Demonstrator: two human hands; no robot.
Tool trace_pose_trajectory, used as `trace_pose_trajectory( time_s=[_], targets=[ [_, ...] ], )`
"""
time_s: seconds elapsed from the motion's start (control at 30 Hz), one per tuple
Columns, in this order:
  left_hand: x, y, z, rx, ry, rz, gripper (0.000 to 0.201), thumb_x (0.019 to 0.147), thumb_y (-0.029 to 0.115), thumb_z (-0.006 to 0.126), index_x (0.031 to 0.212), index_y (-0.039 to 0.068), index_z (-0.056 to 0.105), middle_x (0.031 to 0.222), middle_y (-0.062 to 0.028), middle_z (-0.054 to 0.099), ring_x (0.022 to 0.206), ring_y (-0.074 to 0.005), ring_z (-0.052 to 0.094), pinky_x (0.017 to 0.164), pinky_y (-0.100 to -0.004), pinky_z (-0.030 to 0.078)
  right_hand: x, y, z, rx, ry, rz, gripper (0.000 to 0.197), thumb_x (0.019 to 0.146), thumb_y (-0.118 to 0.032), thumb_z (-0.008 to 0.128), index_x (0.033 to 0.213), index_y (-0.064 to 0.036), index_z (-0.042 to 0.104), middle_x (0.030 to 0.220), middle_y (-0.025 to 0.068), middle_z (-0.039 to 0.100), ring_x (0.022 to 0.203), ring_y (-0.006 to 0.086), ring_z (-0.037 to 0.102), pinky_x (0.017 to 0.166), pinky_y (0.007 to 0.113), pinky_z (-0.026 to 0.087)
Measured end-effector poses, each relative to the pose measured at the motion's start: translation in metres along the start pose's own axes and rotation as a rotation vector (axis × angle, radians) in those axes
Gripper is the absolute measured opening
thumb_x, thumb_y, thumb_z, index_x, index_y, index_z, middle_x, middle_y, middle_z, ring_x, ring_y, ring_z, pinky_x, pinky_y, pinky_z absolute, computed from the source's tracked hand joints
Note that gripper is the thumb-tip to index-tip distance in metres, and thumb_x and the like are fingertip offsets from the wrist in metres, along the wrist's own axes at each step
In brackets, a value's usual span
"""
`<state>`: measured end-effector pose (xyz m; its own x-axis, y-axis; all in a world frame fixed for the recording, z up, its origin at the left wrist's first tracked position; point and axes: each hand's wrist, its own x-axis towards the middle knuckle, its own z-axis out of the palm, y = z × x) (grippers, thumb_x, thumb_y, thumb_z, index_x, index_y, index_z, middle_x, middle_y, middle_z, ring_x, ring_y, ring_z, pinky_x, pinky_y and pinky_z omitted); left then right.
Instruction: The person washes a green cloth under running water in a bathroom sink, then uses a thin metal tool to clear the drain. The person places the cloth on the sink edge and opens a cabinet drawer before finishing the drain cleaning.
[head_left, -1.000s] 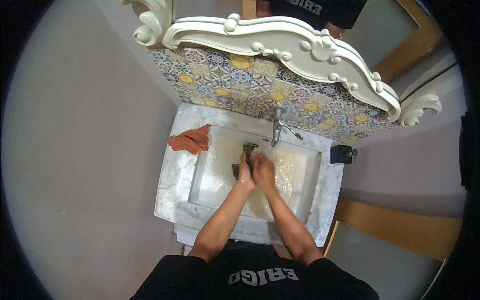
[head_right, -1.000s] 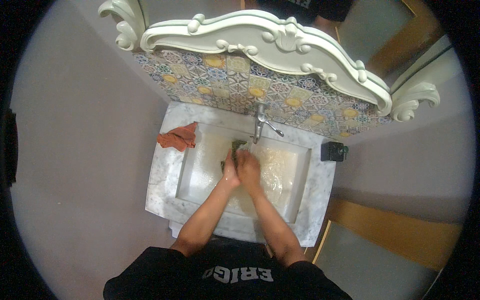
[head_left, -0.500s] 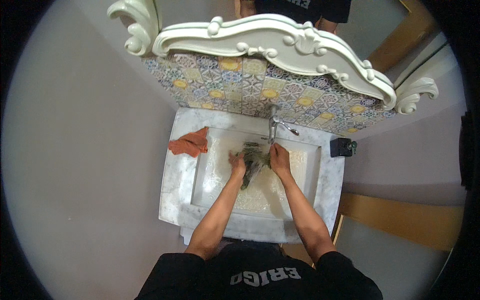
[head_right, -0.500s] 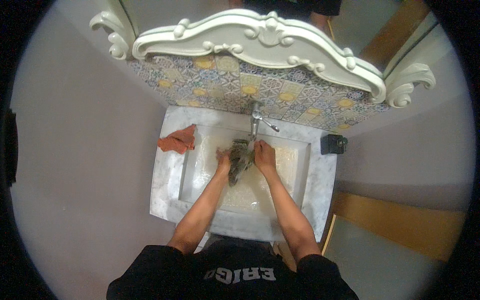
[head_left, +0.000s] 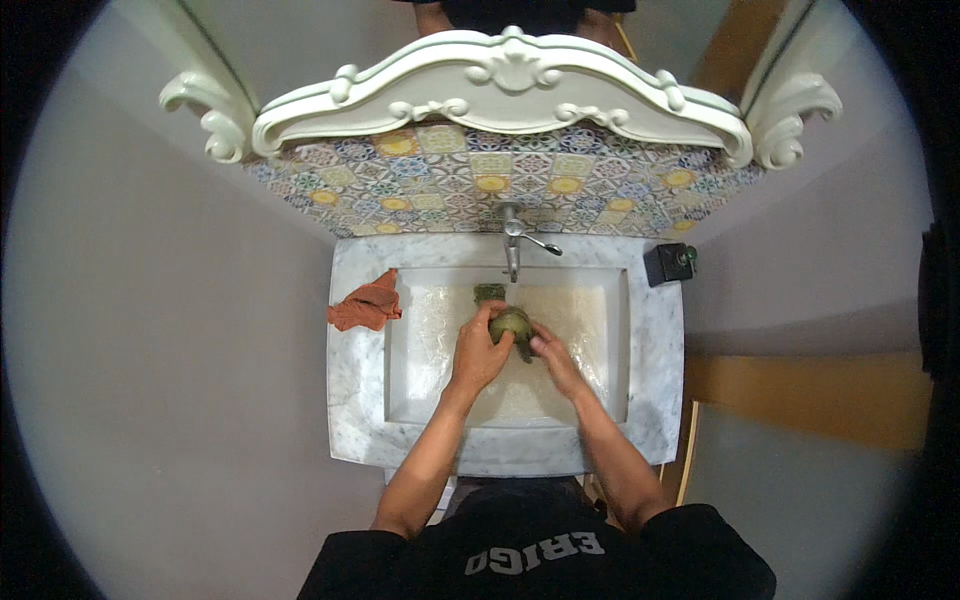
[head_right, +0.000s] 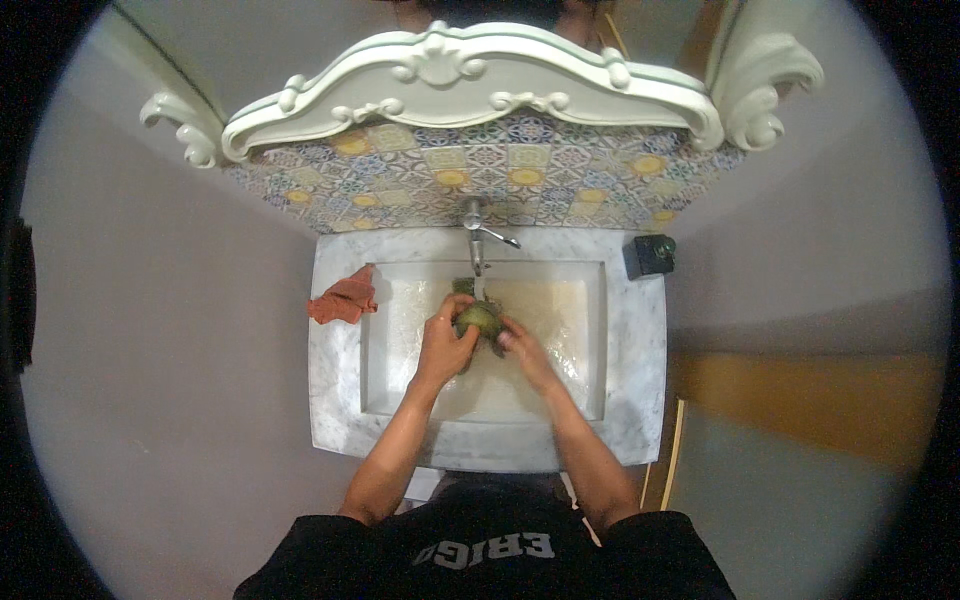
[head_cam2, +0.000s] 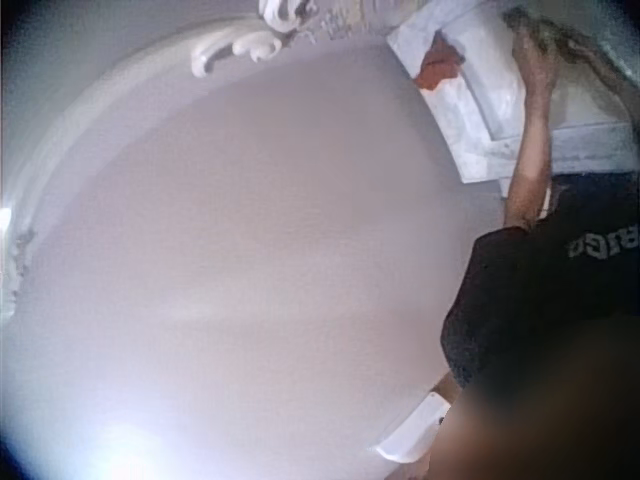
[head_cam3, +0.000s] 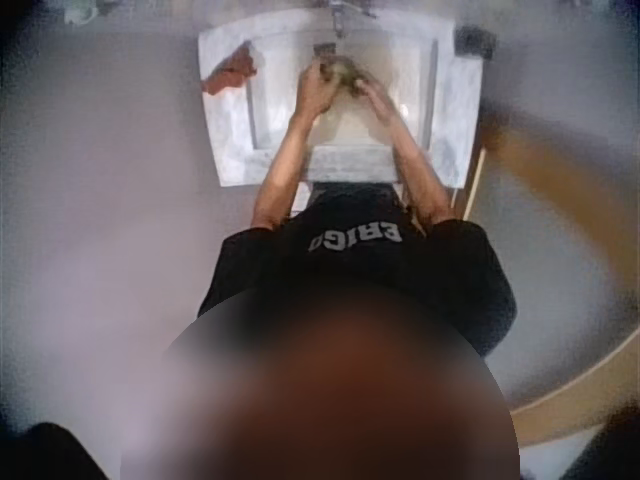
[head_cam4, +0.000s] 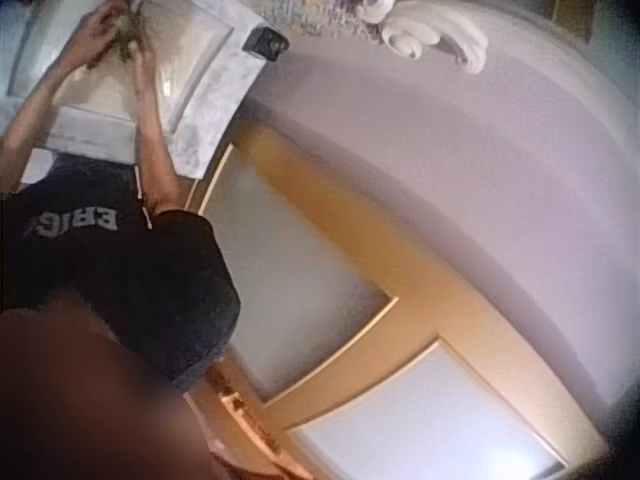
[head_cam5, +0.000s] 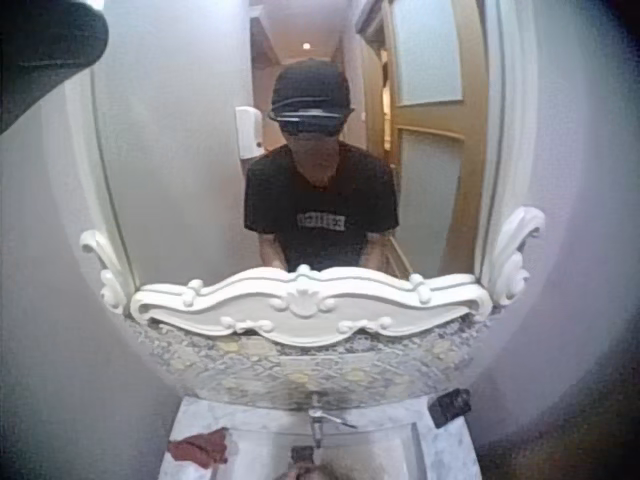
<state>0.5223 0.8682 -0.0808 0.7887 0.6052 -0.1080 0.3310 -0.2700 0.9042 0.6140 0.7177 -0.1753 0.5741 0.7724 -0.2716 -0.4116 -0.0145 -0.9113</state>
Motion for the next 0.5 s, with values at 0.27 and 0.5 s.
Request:
trace_pose_trajectory(
  time_s=[0.27,0.5],
  targets=[
    [0.003,0.012,-0.017,-0.216,-0.212,-0.155,0.057,0.082,0.002,0.066,0.136,0.004,0.049,0.113,-0.0181,0.064,0.104,-0.0295,0.064,0.092,-0.0383,0.050,-0.013,0.006,0.076,0.792,0.021,0.205,0.031,0.098,-0.023,0.055,0.124,-0.0054,0.053,0.095,0.0012,0.060,0.078,0.0128,0.059,0.069,0.028,0.049],
    [-0.024,-0.036,0.064,-0.212,0.434,0.323,0.064,0.080,-0.014,0.057,0.139,0.006,0.045,0.125,-0.0109,0.058,0.117,-0.0267,0.057,0.101,-0.0374,0.046,-0.041,-0.100,0.118,1.831,-0.222,0.415,0.028,0.102,-0.033,0.050,0.105,-0.0054,0.052,0.067,-0.0014,0.039,0.045,0.0093,0.033,0.040,0.024,0.027]
  ],
)
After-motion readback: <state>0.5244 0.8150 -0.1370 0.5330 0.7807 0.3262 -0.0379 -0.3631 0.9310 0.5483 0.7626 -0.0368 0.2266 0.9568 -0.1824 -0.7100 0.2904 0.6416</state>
